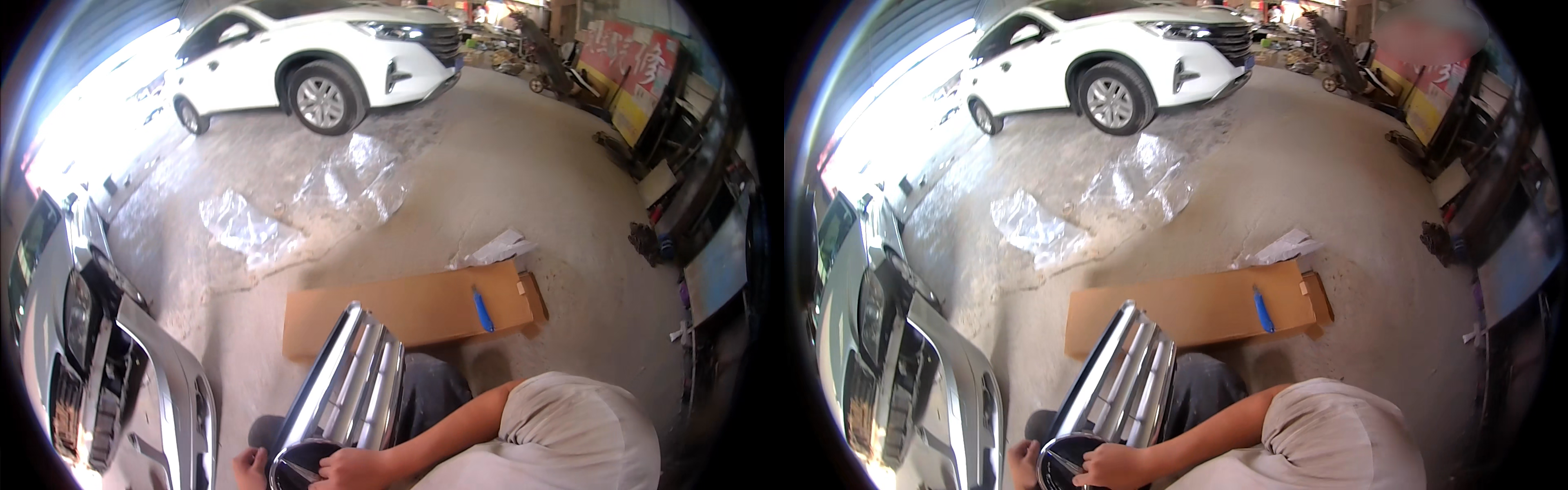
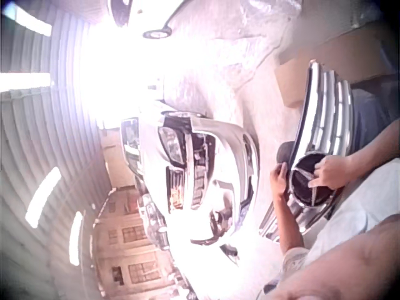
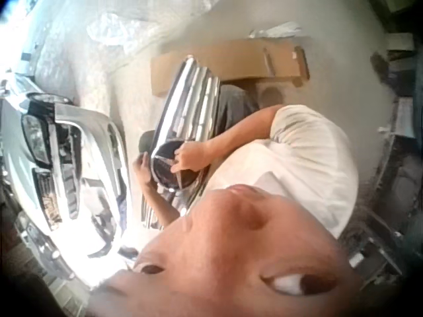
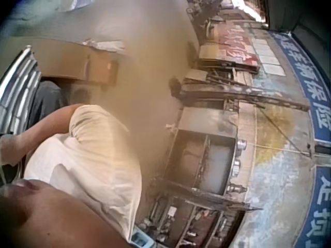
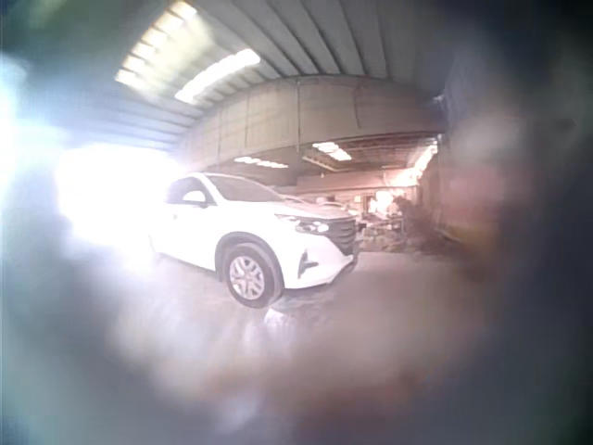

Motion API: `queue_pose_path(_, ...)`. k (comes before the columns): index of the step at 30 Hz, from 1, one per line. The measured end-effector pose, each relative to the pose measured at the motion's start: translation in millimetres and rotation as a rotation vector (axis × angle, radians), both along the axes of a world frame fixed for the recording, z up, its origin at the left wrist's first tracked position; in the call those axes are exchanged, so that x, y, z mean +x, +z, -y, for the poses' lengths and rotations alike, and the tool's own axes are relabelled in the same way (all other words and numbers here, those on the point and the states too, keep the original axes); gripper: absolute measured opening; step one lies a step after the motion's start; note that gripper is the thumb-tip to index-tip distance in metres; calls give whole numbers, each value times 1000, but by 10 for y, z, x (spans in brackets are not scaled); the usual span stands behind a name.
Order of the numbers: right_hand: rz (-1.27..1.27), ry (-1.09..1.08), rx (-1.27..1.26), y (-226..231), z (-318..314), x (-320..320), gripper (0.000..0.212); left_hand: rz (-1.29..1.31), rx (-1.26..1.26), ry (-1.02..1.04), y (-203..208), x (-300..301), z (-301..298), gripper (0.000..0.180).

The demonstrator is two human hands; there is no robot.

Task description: The person assembles a chrome car grille by inserting a Mercedes emblem into the central opening, then uses a blue plastic pry tool to press the emblem into place. The person repeatedly removes and reinserts the emblem to check fitment.

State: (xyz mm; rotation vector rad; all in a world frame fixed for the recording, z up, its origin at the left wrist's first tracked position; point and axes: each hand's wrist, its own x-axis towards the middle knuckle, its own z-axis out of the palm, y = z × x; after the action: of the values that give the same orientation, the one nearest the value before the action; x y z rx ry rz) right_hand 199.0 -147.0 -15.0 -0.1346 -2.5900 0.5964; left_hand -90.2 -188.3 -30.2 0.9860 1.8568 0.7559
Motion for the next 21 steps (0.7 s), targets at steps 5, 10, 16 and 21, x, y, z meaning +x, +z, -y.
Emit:
queue_pose_path(5,-227,-191,-181,165,-93,238,27,26,42,-109,-4,-10,-197,31)
queue_pose_path(10,-338,-338,-411,459,-220,513,26,-127,24,-139,151,87,-214,35)
queue_pose_path(16,-273,-441,-920,282,-404,825,49,-40,68,-131,142,213,-235,32)
queue_pose_path(21,-532,-441,-1152,169,-480,910,43,-249,21,-249,-75,1,-218,32)
